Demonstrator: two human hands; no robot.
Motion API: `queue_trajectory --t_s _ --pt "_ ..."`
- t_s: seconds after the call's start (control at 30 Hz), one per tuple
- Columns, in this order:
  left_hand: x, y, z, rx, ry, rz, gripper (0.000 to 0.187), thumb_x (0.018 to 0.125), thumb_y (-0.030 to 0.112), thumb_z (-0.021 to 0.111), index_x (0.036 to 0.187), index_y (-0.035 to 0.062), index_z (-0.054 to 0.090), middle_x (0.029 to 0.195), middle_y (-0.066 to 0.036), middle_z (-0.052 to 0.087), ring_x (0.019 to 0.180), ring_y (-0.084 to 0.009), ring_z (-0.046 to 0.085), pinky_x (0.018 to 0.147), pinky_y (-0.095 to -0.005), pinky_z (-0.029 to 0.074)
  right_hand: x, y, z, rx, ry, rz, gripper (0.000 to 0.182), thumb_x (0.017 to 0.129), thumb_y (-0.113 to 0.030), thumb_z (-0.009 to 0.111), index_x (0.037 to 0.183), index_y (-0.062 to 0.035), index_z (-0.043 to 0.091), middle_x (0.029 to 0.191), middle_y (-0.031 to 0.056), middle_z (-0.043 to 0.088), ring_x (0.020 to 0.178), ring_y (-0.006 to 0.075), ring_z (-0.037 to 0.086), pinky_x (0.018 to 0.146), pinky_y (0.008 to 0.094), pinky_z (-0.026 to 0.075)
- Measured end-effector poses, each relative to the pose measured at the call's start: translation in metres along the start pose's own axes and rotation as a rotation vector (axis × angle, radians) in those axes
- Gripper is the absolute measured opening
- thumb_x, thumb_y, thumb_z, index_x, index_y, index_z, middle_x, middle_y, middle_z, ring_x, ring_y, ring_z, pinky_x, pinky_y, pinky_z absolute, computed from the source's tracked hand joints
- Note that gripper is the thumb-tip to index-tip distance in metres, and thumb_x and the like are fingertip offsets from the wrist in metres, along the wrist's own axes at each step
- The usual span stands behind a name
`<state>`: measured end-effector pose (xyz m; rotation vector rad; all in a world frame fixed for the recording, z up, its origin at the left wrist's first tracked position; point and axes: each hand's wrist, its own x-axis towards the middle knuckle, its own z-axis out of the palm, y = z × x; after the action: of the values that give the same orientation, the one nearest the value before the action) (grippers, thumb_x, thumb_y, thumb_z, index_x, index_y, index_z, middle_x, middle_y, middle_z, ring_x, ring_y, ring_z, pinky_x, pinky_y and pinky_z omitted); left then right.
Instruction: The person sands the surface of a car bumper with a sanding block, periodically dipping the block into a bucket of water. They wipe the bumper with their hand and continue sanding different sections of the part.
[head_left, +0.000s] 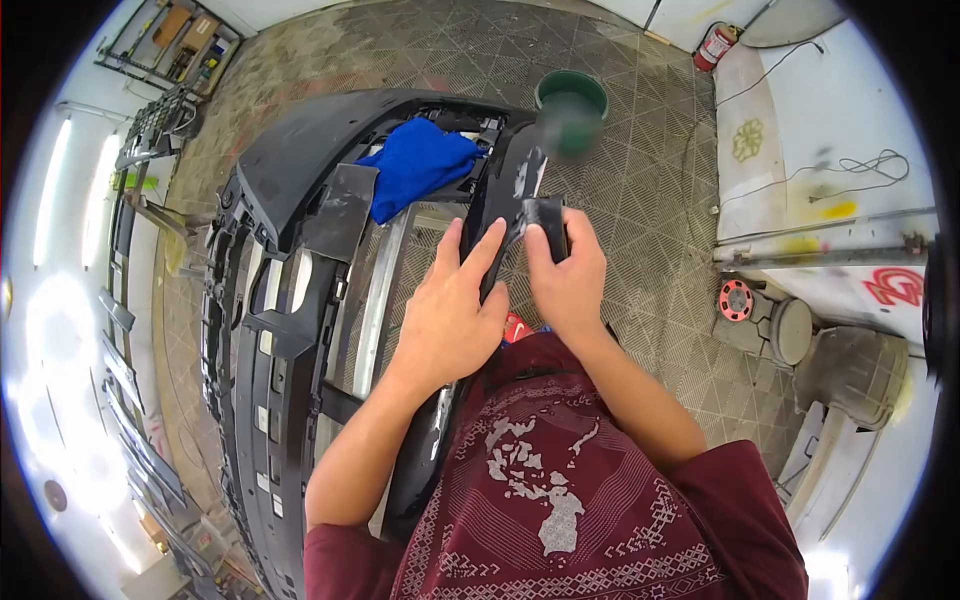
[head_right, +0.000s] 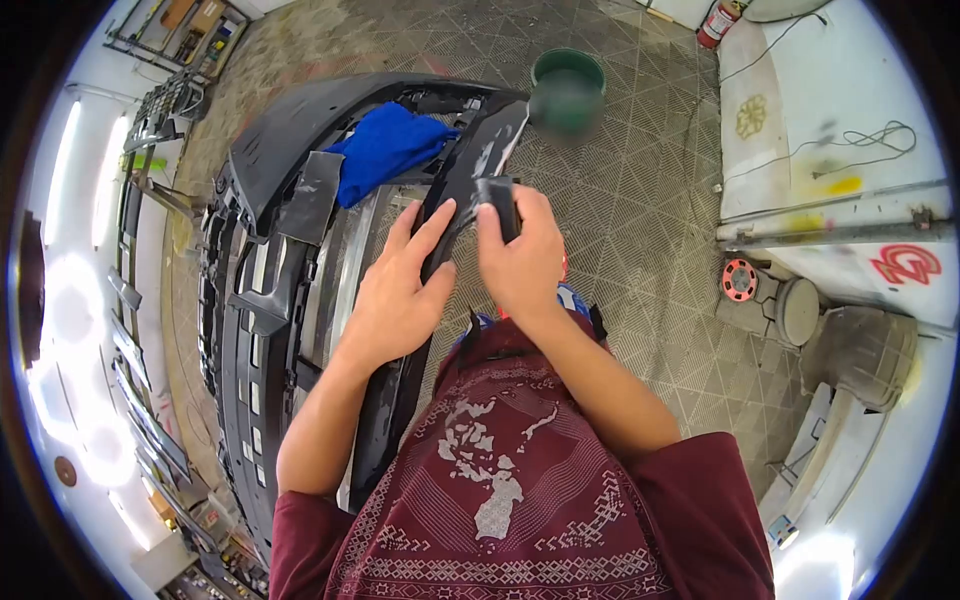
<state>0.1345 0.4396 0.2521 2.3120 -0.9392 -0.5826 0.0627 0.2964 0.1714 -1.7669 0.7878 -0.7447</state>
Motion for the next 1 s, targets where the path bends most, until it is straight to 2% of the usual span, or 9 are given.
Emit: queue_trajectory --t_s 0.1,0.27,0.33,0.5,0.6,0.67,0.8,0.93,1.0 --pt "0.006 0.002 -0.002 0.013 -0.027 -0.03 0.066 0.099 0.023 0.062 0.162 0.0174 0.047 0.163 -0.039 0.036 0.134 -0.0582 0.054 0.112 -0.0566 0.048 -0.008 0.002 0.001 0.003 0.04 -0.061 0.024 0.094 -0.013 0.074 0.114 -0.0003 0.069 0.108 0.0176 0.071 0.097 0.0333 0.072 0.086 0.0405 0.056" --pt "0.004 0.01 -0.005 -0.006 -0.041 -0.052 0.065 0.099 0.016 0.061 0.162 0.0161 0.047 0.165 -0.034 0.038 0.149 -0.0517 0.044 0.118 -0.0491 0.042 -0.013 0.013 0.014 0.237 0.103 0.076 0.026 0.097 -0.013 0.073 0.118 0.001 0.068 0.11 0.0186 0.071 0.098 0.0332 0.073 0.086 0.04 0.056" --pt "0.006 0.007 -0.006 -0.008 -0.04 -0.025 0.065 0.099 0.015 0.061 0.162 0.0156 0.047 0.165 -0.034 0.038 0.149 -0.0516 0.043 0.119 -0.049 0.041 -0.027 0.01 0.019 0.259 0.162 -0.173 0.027 0.098 -0.014 0.073 0.12 0.0004 0.069 0.111 0.019 0.073 0.103 0.0325 0.074 0.089 0.0394 0.057" --pt "0.006 0.006 -0.004 0.006 -0.039 0.009 0.065 0.099 0.013 0.061 0.162 0.0136 0.047 0.165 -0.034 0.038 0.151 -0.0512 0.042 0.121 -0.049 0.039 -0.015 0.02 0.028 0.312 0.169 0.102 0.03 0.098 -0.013 0.072 0.125 0.0001 0.067 0.114 0.019 0.073 0.104 0.0314 0.074 0.09 0.0384 0.057" --pt "0.005 0.008 -0.006 -0.079 -0.057 -0.023 0.066 0.098 0.013 0.061 0.162 0.0132 0.047 0.165 -0.034 0.038 0.151 -0.0507 0.041 0.122 -0.0489 0.037 -0.028 0.012 0.025 0.296 0.189 -0.046 0.031 0.099 -0.013 0.072 0.126 0.0011 0.066 0.111 0.0176 0.074 0.1 0.0282 0.075 0.087 0.0374 0.058" --pt "0.006 0.011 -0.005 -0.019 -0.051 -0.025 0.066 0.098 0.013 0.061 0.162 0.0131 0.047 0.165 -0.034 0.038 0.152 -0.0503 0.041 0.123 -0.0487 0.036 -0.008 0.017 0.021 0.437 0.092 0.234 0.031 0.098 -0.011 0.071 0.126 0.0021 0.066 0.114 0.0184 0.074 0.102 0.0293 0.075 0.088 0.0375 0.058" --pt "0.007 0.009 -0.006 -0.061 -0.045 -0.026 0.066 0.098 0.013 0.061 0.162 0.0144 0.048 0.165 -0.034 0.038 0.152 -0.0502 0.04 0.124 -0.0488 0.035 -0.033 0.005 0.024 0.264 0.198 -0.118 0.028 0.099 -0.01 0.07 0.124 0.0016 0.066 0.118 0.0202 0.072 0.104 0.0324 0.073 0.088 0.0392 0.058" --pt "0.004 0.008 -0.005 -0.032 -0.042 -0.026 0.065 0.098 0.013 0.062 0.162 0.0152 0.048 0.165 -0.034 0.038 0.151 -0.051 0.041 0.122 -0.0485 0.038 -0.009 0.009 0.018 0.26 0.121 0.071 0.03 0.096 -0.008 0.072 0.124 0.001 0.067 0.121 0.0218 0.071 0.108 0.0381 0.072 0.094 0.0413 0.056" --pt "0.007 0.008 -0.005 -0.056 -0.039 -0.032 0.065 0.098 0.014 0.062 0.162 0.0155 0.048 0.165 -0.034 0.038 0.151 -0.0513 0.042 0.121 -0.0484 0.039 -0.03 -0.006 0.019 0.103 0.202 -0.218 0.026 0.096 -0.009 0.071 0.12 0.0014 0.067 0.122 0.0226 0.07 0.108 0.0386 0.072 0.091 0.0436 0.056"
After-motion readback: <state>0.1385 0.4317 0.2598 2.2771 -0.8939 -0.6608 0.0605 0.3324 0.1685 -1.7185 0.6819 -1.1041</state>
